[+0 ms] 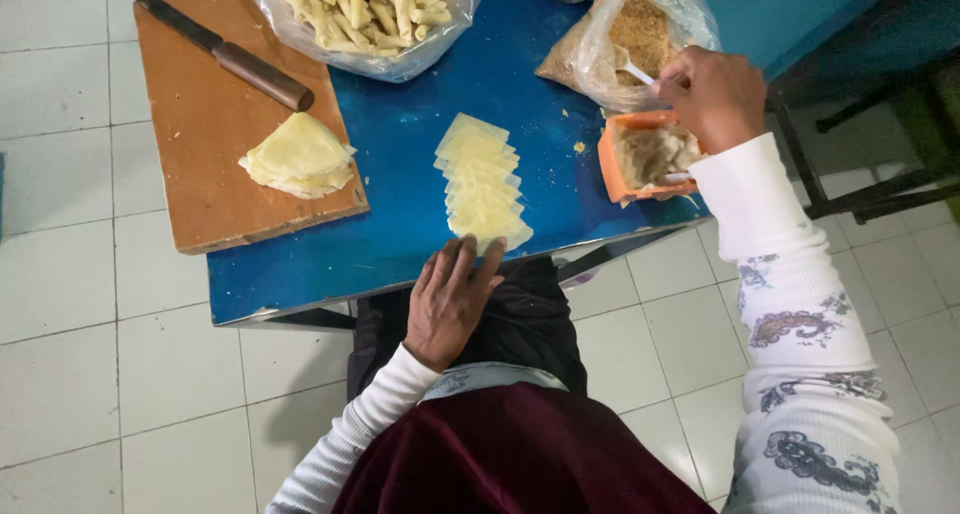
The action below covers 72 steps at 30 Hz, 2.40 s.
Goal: The person sits at a blue table assembling thin yellow pastry sheets. They spoon brown sugar from a plastic bag and paste-like filling from an orange container onto a sheet, then fold and stack the sheets by hand, repeating the process for successive pieces.
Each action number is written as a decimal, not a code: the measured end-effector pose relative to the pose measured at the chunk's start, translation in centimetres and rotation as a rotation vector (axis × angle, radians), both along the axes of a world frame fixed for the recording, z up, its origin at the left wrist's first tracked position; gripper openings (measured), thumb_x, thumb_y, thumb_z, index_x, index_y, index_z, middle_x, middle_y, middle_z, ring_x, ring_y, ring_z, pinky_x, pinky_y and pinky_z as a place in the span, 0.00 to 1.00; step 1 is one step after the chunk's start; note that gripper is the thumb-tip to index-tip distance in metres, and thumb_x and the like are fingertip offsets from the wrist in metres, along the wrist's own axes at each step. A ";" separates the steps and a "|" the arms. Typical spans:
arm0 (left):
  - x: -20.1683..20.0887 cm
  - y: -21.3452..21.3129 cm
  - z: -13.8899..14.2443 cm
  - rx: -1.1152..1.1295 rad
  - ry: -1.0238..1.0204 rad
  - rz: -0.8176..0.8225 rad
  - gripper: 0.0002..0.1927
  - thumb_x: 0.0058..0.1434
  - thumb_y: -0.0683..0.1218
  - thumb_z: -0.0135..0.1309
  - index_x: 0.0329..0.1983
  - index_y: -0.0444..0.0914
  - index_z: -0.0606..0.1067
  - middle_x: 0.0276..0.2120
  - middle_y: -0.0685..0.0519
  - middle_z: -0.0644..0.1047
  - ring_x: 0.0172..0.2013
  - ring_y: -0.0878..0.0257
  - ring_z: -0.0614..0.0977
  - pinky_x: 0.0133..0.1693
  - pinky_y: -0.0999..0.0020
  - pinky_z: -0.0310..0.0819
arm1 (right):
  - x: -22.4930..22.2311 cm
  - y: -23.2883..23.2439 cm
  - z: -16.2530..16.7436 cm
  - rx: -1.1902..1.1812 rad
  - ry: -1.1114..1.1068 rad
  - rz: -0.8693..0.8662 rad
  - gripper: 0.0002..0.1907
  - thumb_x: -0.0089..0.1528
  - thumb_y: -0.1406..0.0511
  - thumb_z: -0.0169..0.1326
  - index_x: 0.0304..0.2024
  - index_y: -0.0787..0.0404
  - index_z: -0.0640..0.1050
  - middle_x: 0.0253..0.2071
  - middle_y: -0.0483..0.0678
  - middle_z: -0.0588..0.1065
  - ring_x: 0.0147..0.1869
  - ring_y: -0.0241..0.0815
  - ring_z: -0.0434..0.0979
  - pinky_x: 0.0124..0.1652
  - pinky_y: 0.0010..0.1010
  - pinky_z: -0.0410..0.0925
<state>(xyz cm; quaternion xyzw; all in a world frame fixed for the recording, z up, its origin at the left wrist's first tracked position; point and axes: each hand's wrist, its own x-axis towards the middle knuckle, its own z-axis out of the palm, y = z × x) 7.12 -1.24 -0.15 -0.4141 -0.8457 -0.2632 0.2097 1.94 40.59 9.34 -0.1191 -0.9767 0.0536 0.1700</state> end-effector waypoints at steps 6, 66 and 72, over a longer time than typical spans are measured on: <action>-0.3 -0.3 0.0 0.126 -0.059 -0.051 0.25 0.65 0.48 0.59 0.65 0.40 0.71 0.55 0.43 0.73 0.56 0.47 0.75 0.54 0.55 0.71 | 0.0 -0.4 -1.5 0.132 0.216 0.068 0.02 0.64 0.69 0.63 0.37 0.56 0.84 0.36 0.50 0.81 0.39 0.52 0.81 0.39 0.41 0.71; -1.4 1.7 -0.5 0.597 -0.513 0.043 0.17 0.63 0.32 0.58 0.52 0.33 0.68 0.37 0.47 0.75 0.31 0.61 0.81 0.34 0.68 0.77 | 9.9 -16.8 -1.0 -0.707 -0.247 0.258 0.08 0.63 0.66 0.59 0.42 0.65 0.81 0.31 0.46 0.79 0.30 0.34 0.74 0.33 0.26 0.67; -1.4 1.9 -0.2 0.613 -0.525 -0.010 0.17 0.62 0.32 0.58 0.52 0.33 0.69 0.39 0.47 0.76 0.35 0.58 0.82 0.37 0.66 0.77 | 9.9 -17.2 -1.2 -0.218 0.064 0.558 0.04 0.64 0.69 0.60 0.41 0.62 0.79 0.37 0.50 0.75 0.42 0.50 0.75 0.41 0.38 0.69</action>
